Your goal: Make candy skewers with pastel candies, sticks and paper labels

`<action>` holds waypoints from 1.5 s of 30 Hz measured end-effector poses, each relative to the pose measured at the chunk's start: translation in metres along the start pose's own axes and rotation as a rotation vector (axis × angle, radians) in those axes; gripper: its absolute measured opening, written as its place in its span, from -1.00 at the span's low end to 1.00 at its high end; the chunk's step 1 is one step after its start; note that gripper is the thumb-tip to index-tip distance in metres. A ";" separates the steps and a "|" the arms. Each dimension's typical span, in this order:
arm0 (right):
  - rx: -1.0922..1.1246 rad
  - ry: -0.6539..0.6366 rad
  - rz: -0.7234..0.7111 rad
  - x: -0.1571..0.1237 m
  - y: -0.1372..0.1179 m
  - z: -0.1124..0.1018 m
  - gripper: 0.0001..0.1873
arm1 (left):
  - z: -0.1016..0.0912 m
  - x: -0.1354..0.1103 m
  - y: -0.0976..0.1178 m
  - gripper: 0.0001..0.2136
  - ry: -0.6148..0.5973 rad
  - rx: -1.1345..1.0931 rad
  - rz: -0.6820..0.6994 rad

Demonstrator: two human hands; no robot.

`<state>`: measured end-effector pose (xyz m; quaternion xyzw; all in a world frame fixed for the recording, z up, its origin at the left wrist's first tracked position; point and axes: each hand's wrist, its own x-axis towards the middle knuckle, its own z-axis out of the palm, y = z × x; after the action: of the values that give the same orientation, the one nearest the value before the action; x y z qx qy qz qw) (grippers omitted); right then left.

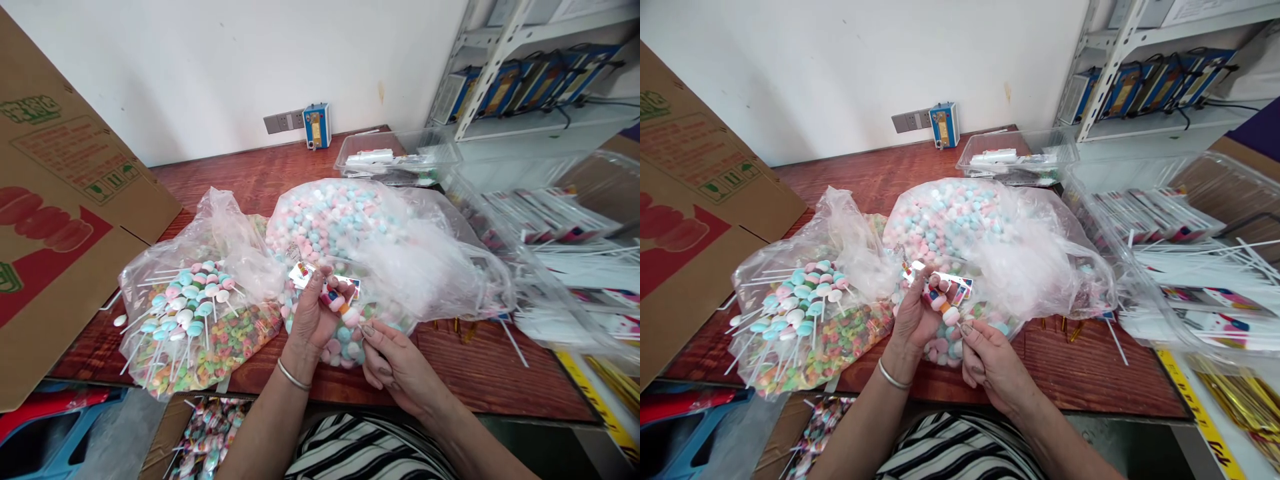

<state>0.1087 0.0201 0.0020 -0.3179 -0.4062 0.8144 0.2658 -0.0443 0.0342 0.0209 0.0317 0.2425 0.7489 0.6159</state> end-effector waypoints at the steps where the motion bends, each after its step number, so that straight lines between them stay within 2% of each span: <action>1: -0.145 0.058 -0.073 0.000 0.000 -0.001 -0.70 | 0.000 0.001 -0.002 -0.88 0.032 -0.024 -0.003; 5: -0.896 0.334 -0.540 -0.003 0.004 -0.012 -0.77 | 0.004 0.001 -0.010 -0.80 0.115 -0.079 -0.027; 7: -1.006 0.369 -0.628 -0.005 0.006 -0.016 -0.78 | 0.007 -0.002 -0.009 -0.73 0.091 -0.076 -0.051; 9: -0.823 0.299 -0.506 -0.006 0.005 -0.016 -0.75 | 0.009 -0.006 -0.007 -0.67 0.033 -0.059 -0.062; 13: -0.067 0.064 -0.009 -0.007 -0.002 -0.009 -0.70 | 0.011 -0.012 -0.005 -0.61 -0.085 -0.002 -0.070; 15: 0.146 -0.007 0.118 -0.007 -0.005 -0.005 -0.70 | 0.011 -0.013 -0.009 -0.62 -0.095 0.017 -0.077; 17: 0.182 -0.004 0.112 -0.007 -0.004 -0.002 -0.69 | 0.010 -0.015 -0.016 -0.64 -0.065 0.052 -0.072; 22: -0.019 0.131 -0.109 -0.003 0.001 0.001 -0.63 | 0.007 -0.017 -0.024 -0.65 0.046 0.170 -0.108; 27: 0.103 0.080 -0.015 -0.003 0.000 0.000 -0.66 | 0.008 -0.012 -0.009 -0.73 0.039 0.054 0.039; 30: 0.185 0.053 0.024 -0.005 -0.001 -0.001 -0.70 | 0.012 -0.011 -0.006 -0.88 0.049 -0.058 0.020; 36: 0.304 0.000 0.051 -0.008 -0.001 -0.001 -0.75 | 0.020 -0.018 -0.012 -0.75 0.040 -0.160 -0.075; 41: 0.344 -0.036 0.070 -0.011 -0.006 -0.002 -0.74 | 0.018 -0.018 -0.011 -0.70 0.027 -0.157 -0.127; 45: 0.358 -0.048 0.096 -0.012 -0.011 -0.003 -0.74 | 0.010 -0.014 -0.008 -0.73 0.043 0.027 -0.056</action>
<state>0.1210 0.0187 0.0131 -0.2651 -0.2454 0.8927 0.2694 -0.0303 0.0248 0.0298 0.0172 0.2664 0.7285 0.6309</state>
